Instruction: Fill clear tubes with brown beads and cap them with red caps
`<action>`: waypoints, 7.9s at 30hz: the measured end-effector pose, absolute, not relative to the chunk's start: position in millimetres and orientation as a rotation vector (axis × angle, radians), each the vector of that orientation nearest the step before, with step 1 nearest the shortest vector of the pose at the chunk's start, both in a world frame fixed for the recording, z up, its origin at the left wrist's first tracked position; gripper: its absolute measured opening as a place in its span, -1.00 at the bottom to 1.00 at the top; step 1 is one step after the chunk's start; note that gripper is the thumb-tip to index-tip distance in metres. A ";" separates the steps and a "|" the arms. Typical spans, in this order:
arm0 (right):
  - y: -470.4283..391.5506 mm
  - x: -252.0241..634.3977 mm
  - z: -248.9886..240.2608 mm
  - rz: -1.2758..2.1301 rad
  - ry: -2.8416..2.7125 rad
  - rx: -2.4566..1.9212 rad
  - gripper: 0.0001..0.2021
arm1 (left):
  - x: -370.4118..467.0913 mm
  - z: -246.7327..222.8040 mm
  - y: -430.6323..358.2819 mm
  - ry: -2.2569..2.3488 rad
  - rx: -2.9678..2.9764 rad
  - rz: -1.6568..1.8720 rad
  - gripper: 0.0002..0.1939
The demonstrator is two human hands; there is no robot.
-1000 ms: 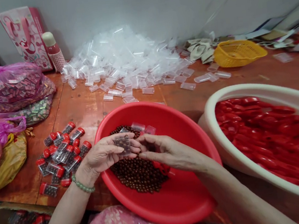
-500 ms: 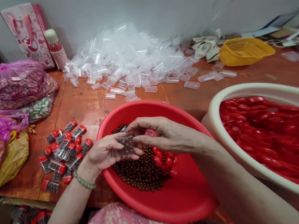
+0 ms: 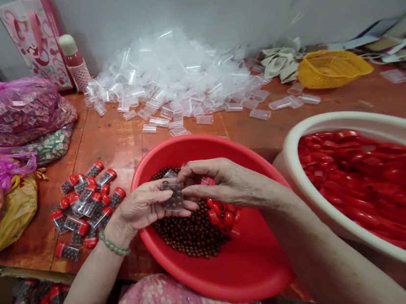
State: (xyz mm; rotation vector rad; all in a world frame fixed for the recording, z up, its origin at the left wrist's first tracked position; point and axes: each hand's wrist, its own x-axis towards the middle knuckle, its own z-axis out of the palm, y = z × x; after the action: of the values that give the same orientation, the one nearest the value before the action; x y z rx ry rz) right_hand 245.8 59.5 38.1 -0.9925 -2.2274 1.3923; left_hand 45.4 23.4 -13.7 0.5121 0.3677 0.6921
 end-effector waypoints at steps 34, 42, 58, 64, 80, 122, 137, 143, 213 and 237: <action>45.5 248.6 29.1 1.008 -2.316 -0.827 -0.84 | 58.6 -11.1 18.1 0.686 0.843 0.819 -0.72; 48.6 242.6 24.7 1.289 -2.130 -0.914 -0.95 | 59.9 -8.5 18.8 0.702 0.842 0.833 -0.70; 35.9 284.4 -19.0 0.779 -2.749 -1.861 -0.81 | 65.6 5.4 3.8 0.817 1.018 1.025 -0.83; 28.9 267.8 -40.6 0.676 -2.836 -2.110 -0.59 | 67.1 0.5 6.7 0.636 0.819 0.920 -0.69; 22.0 289.8 -20.3 0.911 -2.055 -1.778 -0.80 | 58.9 -4.5 4.2 0.549 0.626 0.849 -0.48; -13.8 241.3 -3.7 0.328 -2.377 -1.182 -0.56 | 68.9 -11.4 3.5 0.847 0.836 0.852 -0.64; 13.4 248.3 14.1 1.073 -1.373 -1.122 -0.83 | 57.3 -5.8 8.0 0.644 0.852 0.747 -0.72; 14.4 247.2 8.6 1.044 -1.354 -1.135 -0.83 | 60.3 -0.5 11.0 0.760 0.923 0.684 -0.69; 5.7 219.3 -6.6 -0.162 -2.394 -0.893 -0.43 | 70.4 -16.4 5.2 0.618 0.728 0.659 -0.48; 7.0 258.9 -29.7 0.846 -2.552 -1.080 -0.63 | -24.2 -15.5 -37.5 0.820 0.387 1.167 -0.43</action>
State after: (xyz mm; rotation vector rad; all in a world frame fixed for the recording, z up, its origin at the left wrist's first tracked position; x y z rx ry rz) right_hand 258.9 7.0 -29.7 -1.0801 -2.5519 0.8465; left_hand -24.2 -37.5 -15.5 0.3870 0.8203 1.1667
